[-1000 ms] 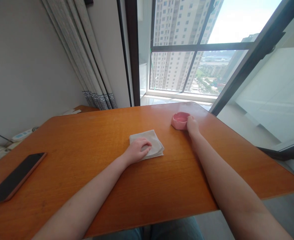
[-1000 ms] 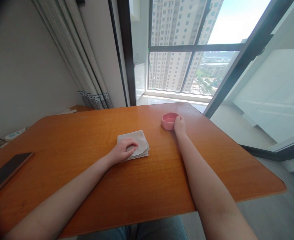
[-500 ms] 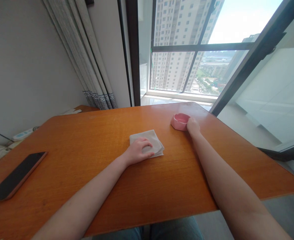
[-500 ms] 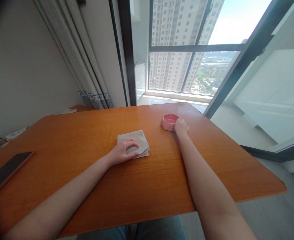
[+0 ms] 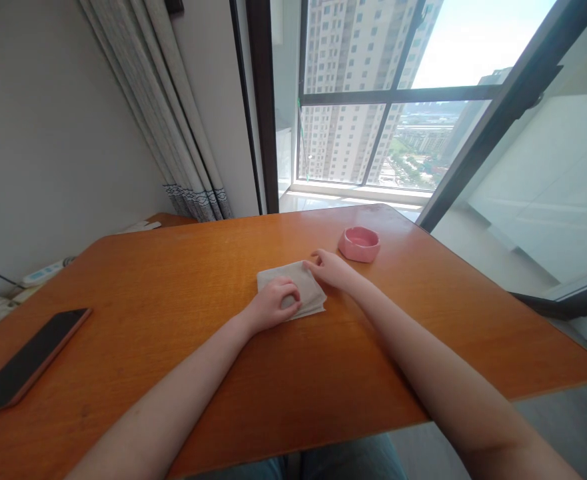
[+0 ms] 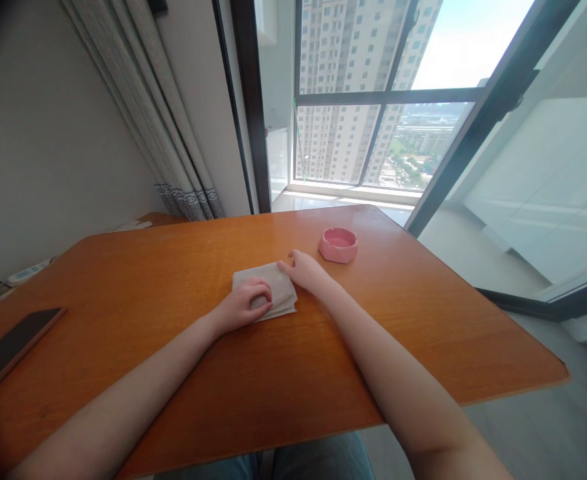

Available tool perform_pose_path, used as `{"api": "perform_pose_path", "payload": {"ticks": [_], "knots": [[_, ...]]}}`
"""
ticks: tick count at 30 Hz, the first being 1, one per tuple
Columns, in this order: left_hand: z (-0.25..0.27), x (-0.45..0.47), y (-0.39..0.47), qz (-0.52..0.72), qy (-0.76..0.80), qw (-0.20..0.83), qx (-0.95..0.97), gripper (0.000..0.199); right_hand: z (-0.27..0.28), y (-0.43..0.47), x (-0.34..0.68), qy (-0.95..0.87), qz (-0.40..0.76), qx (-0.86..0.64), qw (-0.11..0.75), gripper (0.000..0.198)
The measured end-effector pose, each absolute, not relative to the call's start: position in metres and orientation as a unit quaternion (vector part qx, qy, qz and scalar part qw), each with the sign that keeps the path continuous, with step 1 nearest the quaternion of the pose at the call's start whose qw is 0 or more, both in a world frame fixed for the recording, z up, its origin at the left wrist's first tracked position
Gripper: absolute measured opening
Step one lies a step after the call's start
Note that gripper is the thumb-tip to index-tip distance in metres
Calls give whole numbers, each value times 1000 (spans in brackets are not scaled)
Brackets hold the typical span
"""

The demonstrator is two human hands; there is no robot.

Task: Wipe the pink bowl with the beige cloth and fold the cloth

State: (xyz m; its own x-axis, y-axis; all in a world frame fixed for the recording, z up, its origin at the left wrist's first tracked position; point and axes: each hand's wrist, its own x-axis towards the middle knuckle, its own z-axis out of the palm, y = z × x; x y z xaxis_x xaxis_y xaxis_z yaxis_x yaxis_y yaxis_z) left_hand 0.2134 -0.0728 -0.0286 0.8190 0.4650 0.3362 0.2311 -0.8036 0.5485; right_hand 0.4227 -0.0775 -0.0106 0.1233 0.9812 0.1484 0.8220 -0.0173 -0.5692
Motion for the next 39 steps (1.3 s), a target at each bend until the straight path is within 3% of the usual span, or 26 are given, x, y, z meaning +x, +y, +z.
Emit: {"api": "perform_pose_path", "payload": {"ticks": [3, 11, 18, 22, 26, 31, 35, 39], "knots": [[-28, 213, -72, 234, 191, 252, 920, 18, -28, -74, 412, -658, 154, -697, 239, 17], [-32, 215, -66, 285, 275, 297, 869, 27, -23, -76, 409, -651, 109, -656, 366, 8], [-36, 216, -63, 298, 317, 414, 799, 30, -4, -89, 401, -716, -85, -634, 279, 12], [-38, 215, -62, 262, 310, 360, 840, 28, -18, -82, 407, -704, -47, -652, 278, 12], [-38, 215, -63, 250, 306, 328, 858, 26, -40, -69, 416, -676, 73, -655, 331, 49], [-37, 215, -63, 244, 304, 326, 861, 26, -39, -67, 416, -679, 65, -621, 386, 34], [-36, 215, -63, 246, 303, 320, 863, 27, -27, -73, 414, -668, 112, -657, 331, 13], [-35, 216, -65, 269, 306, 366, 837, 32, -19, -76, 406, -645, 77, -652, 390, 30]]}}
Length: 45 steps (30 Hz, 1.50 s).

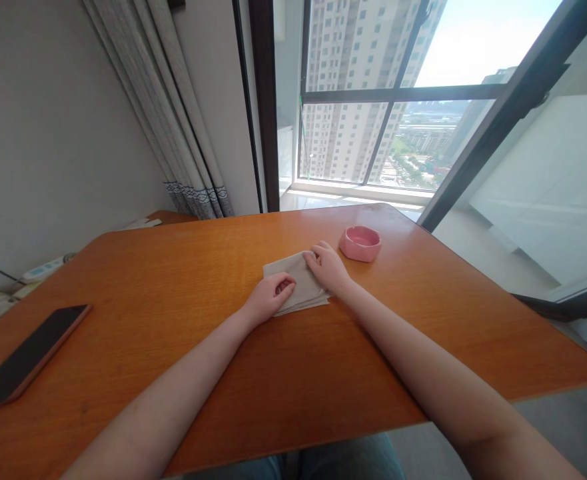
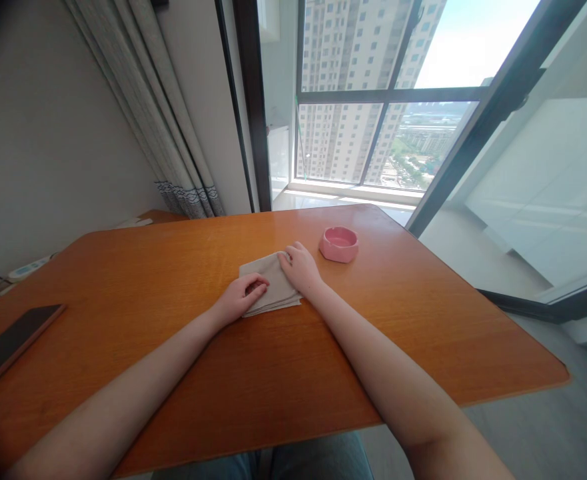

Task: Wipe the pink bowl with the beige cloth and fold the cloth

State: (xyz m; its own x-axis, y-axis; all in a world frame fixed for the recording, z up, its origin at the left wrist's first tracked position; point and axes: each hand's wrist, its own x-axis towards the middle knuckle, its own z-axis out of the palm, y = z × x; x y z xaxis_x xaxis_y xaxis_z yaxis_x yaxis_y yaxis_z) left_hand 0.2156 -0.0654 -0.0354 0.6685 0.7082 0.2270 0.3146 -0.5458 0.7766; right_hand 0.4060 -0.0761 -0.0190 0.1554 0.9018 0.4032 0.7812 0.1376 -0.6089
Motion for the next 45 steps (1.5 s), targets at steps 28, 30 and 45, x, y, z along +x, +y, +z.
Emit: {"api": "perform_pose_path", "payload": {"ticks": [28, 30, 45], "knots": [[-31, 89, 5, 235, 540, 82, 804, 38, -46, -90, 373, -770, 51, -622, 134, 50], [-30, 93, 4, 228, 495, 112, 831, 39, -46, -89, 376, -774, 55, -617, 132, 50], [-4, 83, -13, 202, 585, 549, 561, 75, -45, -81, 390, -808, 75, -557, 177, 43]]}}
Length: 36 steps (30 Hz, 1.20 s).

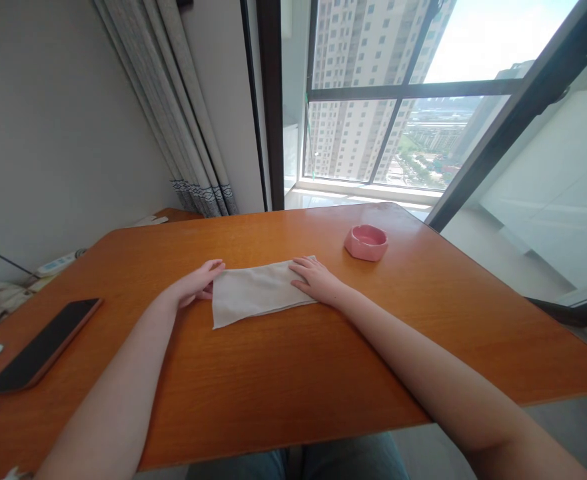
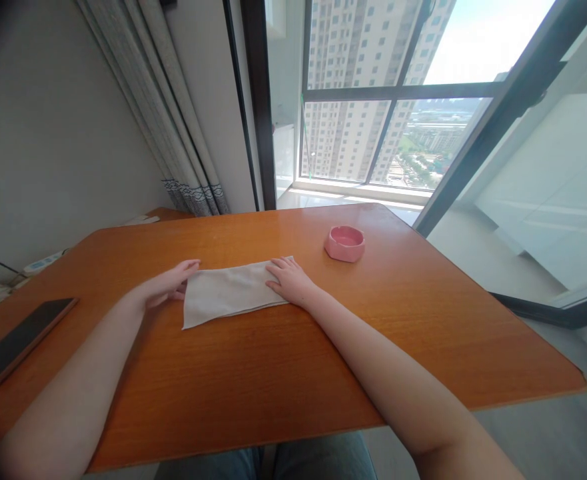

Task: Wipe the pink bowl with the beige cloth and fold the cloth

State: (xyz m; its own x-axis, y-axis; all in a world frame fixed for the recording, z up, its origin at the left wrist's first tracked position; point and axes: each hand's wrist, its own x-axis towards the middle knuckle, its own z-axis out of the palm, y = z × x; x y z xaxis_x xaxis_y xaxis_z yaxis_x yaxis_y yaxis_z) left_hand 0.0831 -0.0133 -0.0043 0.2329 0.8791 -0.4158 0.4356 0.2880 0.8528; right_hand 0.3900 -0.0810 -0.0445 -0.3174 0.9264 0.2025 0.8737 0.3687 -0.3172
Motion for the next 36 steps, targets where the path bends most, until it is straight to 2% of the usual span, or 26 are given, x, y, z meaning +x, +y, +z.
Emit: {"api": "perform_pose_path", "payload": {"ticks": [4, 10, 13, 15, 18, 20, 21, 23, 26, 31, 36], "knots": [[15, 73, -29, 93, 517, 607, 596, 111, -44, -81, 390, -809, 71, -557, 176, 44], [13, 73, -29, 101, 520, 577, 622, 118, -42, -82, 387, -802, 65, -570, 167, 44], [8, 71, -25, 87, 530, 532, 655, 114, -42, -82, 385, -796, 63, -582, 154, 45], [5, 70, -23, 65, 568, 442, 691, 104, -41, -83, 385, -795, 64, -585, 150, 46], [1, 79, -23, 57, 637, 171, 749, 74, -39, -84, 384, -793, 66, -587, 147, 46], [-4, 94, -27, 91, 605, 29, 790, 57, -37, -85, 382, -791, 64, -591, 144, 44], [-7, 104, -31, 109, 564, -1, 819, 54, -36, -86, 380, -790, 60, -592, 146, 43], [-16, 122, -37, 105, 466, 7, 878, 55, -34, -88, 377, -786, 46, -596, 156, 43], [-31, 139, -44, 27, 402, 52, 914, 60, -34, -92, 371, -782, 40, -604, 149, 51], [-45, 135, -35, -12, 437, 62, 897, 61, -39, -94, 367, -773, 62, -628, 69, 66], [-47, 124, -25, 6, 497, 26, 867, 60, -41, -94, 366, -751, 73, -654, 61, 71]]}}
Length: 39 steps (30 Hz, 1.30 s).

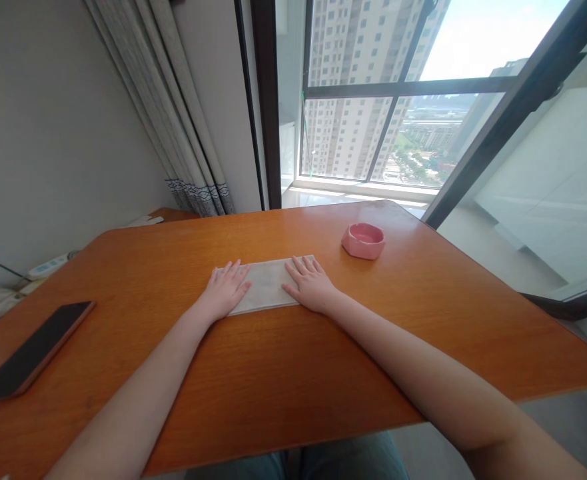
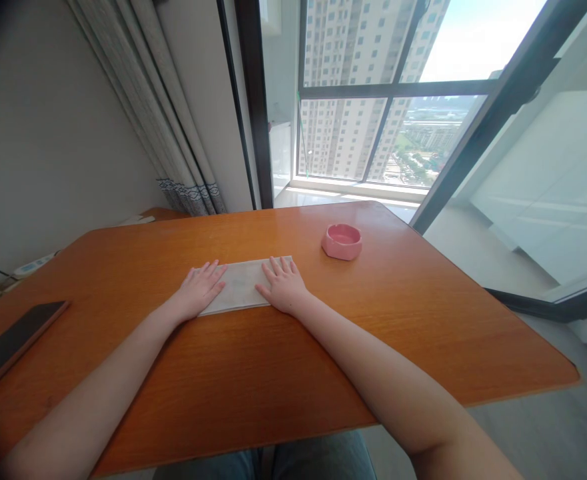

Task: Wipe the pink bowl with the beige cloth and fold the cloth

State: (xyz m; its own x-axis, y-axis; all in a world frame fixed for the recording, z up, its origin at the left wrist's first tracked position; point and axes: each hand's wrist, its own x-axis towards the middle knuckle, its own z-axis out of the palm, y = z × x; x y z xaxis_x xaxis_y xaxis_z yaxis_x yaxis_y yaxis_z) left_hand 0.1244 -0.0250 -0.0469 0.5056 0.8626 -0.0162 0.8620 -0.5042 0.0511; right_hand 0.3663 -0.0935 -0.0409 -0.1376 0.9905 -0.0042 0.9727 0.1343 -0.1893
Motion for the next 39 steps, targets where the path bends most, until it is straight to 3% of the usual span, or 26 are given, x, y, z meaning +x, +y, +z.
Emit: {"api": "perform_pose_path", "payload": {"ticks": [5, 13, 18, 24, 29, 32, 34, 39], "knots": [[-26, 104, -21, 48, 627, -21, 778, 58, -42, -94, 366, -733, 75, -673, 72, 74], [-15, 101, -20, -13, 628, 105, 771, 31, -45, -95, 364, -711, 69, -688, 124, 70], [-13, 98, -17, 33, 650, 79, 755, 22, -33, -92, 370, -715, 103, -655, 223, 40], [13, 95, -28, 249, 639, -52, 726, 38, -30, -92, 372, -739, 100, -627, 226, 22], [-1, 144, -57, 397, 480, 44, 781, 33, -42, -86, 366, -753, 127, -590, 261, 20], [-14, 176, -69, 360, 399, 88, 839, 23, -46, -82, 365, -751, 135, -586, 272, 19], [-16, 184, -72, 316, 374, 65, 869, 25, -46, -82, 365, -751, 135, -585, 275, 19], [-11, 156, -65, 155, 496, 10, 854, 55, -43, -85, 367, -764, 131, -573, 267, 19]]}}
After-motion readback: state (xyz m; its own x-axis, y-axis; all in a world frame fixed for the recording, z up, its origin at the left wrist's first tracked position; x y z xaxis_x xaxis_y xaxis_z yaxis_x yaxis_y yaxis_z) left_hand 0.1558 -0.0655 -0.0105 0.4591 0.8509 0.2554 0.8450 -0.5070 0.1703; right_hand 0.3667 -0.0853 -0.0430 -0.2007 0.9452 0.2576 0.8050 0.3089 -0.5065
